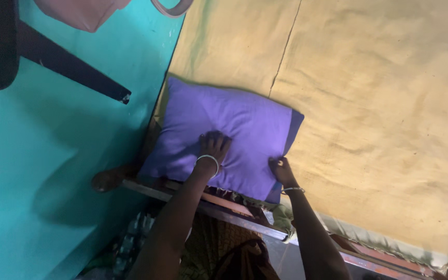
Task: The person organizes and stacks pillows and cloth items on a bed by hand, picking up items from a shelf, arranging them on the bed surface, and smoothing them out.
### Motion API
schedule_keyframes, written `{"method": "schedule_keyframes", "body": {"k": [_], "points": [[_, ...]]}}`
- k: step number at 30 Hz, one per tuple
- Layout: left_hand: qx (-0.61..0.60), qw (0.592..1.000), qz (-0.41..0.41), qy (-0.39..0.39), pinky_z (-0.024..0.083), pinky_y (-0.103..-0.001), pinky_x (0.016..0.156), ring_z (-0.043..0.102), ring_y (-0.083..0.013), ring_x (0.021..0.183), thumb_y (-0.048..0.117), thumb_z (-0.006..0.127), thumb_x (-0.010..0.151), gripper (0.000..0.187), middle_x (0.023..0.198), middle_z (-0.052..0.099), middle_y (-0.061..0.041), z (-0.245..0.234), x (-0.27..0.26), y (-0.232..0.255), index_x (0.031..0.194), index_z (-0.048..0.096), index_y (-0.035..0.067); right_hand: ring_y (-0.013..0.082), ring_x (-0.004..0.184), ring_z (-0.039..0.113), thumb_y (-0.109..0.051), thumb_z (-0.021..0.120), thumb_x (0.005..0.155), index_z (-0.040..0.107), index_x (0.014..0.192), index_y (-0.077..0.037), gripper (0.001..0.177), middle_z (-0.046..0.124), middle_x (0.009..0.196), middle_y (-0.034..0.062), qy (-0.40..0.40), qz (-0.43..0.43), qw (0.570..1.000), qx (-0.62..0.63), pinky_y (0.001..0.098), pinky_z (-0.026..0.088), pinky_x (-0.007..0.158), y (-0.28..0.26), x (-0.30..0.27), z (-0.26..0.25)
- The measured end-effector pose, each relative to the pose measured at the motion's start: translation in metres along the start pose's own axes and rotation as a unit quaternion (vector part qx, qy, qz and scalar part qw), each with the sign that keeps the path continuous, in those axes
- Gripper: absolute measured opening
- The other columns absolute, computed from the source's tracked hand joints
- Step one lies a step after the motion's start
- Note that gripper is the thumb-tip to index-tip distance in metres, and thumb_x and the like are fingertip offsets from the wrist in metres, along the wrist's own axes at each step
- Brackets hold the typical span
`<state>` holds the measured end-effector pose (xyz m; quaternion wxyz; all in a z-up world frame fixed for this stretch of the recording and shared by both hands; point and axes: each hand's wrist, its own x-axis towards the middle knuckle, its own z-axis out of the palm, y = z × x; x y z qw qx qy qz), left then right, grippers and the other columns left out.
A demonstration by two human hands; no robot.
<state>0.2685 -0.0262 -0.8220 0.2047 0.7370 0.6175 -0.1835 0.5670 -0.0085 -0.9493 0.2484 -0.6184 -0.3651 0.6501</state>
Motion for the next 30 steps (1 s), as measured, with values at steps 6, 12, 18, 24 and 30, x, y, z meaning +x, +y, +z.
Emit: {"method": "schedule_keyframes", "body": {"k": [6,12,18,24,30], "points": [[0.012,0.998,-0.063,0.01,0.038,-0.069,0.107,0.036,-0.0592,0.139,0.022,0.074,0.086,0.073,0.156,0.035,-0.016,0.019,0.044,-0.015,0.15,0.039,0.019,0.0092,0.092,0.064,-0.017,0.071,0.097,0.048,0.121,0.0,0.037,0.067,0.102,0.0056,-0.091,-0.083,0.988,-0.096,0.0249,0.054,0.078,0.029,-0.014,0.044],[0.016,0.996,-0.078,-0.036,0.039,-0.067,0.108,0.033,-0.0599,0.14,0.025,0.073,0.084,0.079,0.159,0.031,-0.019,0.01,0.037,0.003,0.153,0.036,0.02,0.0185,0.089,0.067,-0.023,0.075,0.092,0.056,0.113,0.0,0.037,0.072,0.099,0.0109,-0.013,-0.073,0.993,-0.09,0.0333,0.056,0.078,0.024,-0.014,0.036],[-0.021,0.997,-0.065,-0.039,0.034,-0.064,0.114,0.028,-0.0493,0.147,0.031,0.082,0.076,0.094,0.16,0.029,-0.018,0.005,0.019,-0.012,0.154,0.032,0.018,0.032,0.09,0.072,-0.042,0.076,0.089,0.065,0.107,-0.01,0.039,0.075,0.096,0.012,0.066,-0.085,0.929,-0.353,0.0449,0.056,0.081,0.008,-0.049,0.026],[-0.056,0.997,-0.008,0.058,0.028,-0.059,0.118,0.027,-0.0413,0.151,0.031,0.083,0.075,0.099,0.162,0.025,-0.019,0.042,-0.014,-0.029,0.156,0.029,0.014,0.034,0.09,0.074,-0.033,0.066,0.09,0.069,0.107,-0.018,0.022,0.078,0.094,0.0095,0.075,-0.119,0.904,-0.404,0.0474,0.057,0.087,-0.027,-0.065,-0.001],[-0.038,0.984,0.097,0.143,0.012,-0.065,0.121,0.021,-0.0399,0.15,0.028,0.077,0.083,0.093,0.165,0.016,-0.018,-0.016,-0.017,-0.019,0.157,0.024,0.011,0.0373,0.102,0.07,-0.029,0.065,0.09,0.071,0.106,-0.021,0.02,0.077,0.094,0.008,0.099,-0.103,0.886,-0.441,0.0477,0.054,0.09,-0.074,-0.091,-0.021]]}}
